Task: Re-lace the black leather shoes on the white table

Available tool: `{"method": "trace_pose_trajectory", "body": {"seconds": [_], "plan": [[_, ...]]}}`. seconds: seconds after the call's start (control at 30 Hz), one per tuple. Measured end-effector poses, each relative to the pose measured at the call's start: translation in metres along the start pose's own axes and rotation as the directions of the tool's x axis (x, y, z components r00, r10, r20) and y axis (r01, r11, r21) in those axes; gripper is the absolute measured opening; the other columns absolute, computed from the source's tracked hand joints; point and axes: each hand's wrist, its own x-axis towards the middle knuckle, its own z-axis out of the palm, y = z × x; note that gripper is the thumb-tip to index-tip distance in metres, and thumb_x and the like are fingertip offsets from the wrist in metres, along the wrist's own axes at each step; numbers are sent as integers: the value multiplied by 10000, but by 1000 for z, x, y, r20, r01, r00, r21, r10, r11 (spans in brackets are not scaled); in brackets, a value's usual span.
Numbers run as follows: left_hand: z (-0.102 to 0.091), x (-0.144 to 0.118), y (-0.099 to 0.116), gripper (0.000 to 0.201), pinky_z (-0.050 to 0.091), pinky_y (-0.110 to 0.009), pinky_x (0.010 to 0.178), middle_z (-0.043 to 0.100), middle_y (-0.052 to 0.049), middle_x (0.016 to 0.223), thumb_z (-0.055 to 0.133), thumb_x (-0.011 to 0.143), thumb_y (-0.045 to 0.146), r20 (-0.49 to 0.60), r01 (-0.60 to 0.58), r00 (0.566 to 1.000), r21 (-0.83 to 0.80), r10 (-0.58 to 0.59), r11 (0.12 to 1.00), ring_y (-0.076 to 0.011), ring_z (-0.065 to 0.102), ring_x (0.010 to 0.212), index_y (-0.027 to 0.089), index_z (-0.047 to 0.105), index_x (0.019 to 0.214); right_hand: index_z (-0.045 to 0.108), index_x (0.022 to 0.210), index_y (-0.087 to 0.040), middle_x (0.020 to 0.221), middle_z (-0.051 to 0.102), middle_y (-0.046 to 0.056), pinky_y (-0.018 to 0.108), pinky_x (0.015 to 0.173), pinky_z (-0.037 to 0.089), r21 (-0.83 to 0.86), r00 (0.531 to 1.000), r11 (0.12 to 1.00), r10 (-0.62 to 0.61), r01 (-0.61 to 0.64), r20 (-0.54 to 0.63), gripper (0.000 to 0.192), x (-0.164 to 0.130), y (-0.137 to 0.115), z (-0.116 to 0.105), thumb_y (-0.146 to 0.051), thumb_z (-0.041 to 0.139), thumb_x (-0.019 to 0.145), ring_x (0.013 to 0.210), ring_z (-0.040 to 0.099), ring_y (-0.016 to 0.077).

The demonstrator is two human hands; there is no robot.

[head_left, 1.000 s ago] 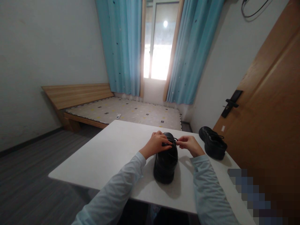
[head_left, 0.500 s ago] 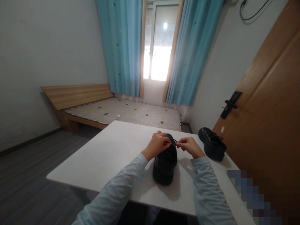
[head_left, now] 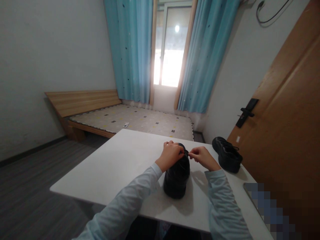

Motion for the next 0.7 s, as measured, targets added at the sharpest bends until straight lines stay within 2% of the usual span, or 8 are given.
{"method": "trace_pose_trajectory", "body": {"seconds": [0.17,0.27,0.37,0.57,0.7], "plan": [[1,7,5,105,334,-456,843,644,-49,879,625,751,325,35,54,998,3,-54,999,-270,508,941,245,681,789,616,596,-147,507,573,-1,209,435,364,32,999,999,-31,32,-37,115,3,3,5,-234,575,659,442,491,98],[3,9,8,102,337,-493,826,646,-78,871,620,748,301,23,79,997,-2,-79,997,-299,516,930,216,675,756,578,627,-161,552,555,-18,203,402,361,127,997,991,-33,42,-70,46,4,4,10,-206,584,626,436,486,90],[3,10,10,105,344,-512,809,646,-119,851,598,748,252,22,96,995,-1,-96,995,-316,523,915,170,661,728,558,648,-165,567,534,-29,198,374,356,253,998,967,-20,34,-58,55,5,4,14,-202,582,616,416,471,78],[-5,10,10,116,260,-621,904,653,-96,881,605,731,276,83,-2,997,22,0,1000,-311,516,953,170,642,703,521,587,-170,437,465,-58,204,374,334,379,997,923,75,-65,-11,176,9,13,16,-315,616,615,376,422,72],[-9,8,6,111,228,-647,933,661,-61,866,582,763,286,79,-36,996,18,34,999,-281,525,954,194,644,761,523,574,-165,429,450,-63,203,409,333,495,985,854,172,-161,25,166,11,15,20,-295,625,581,400,412,67]]}}
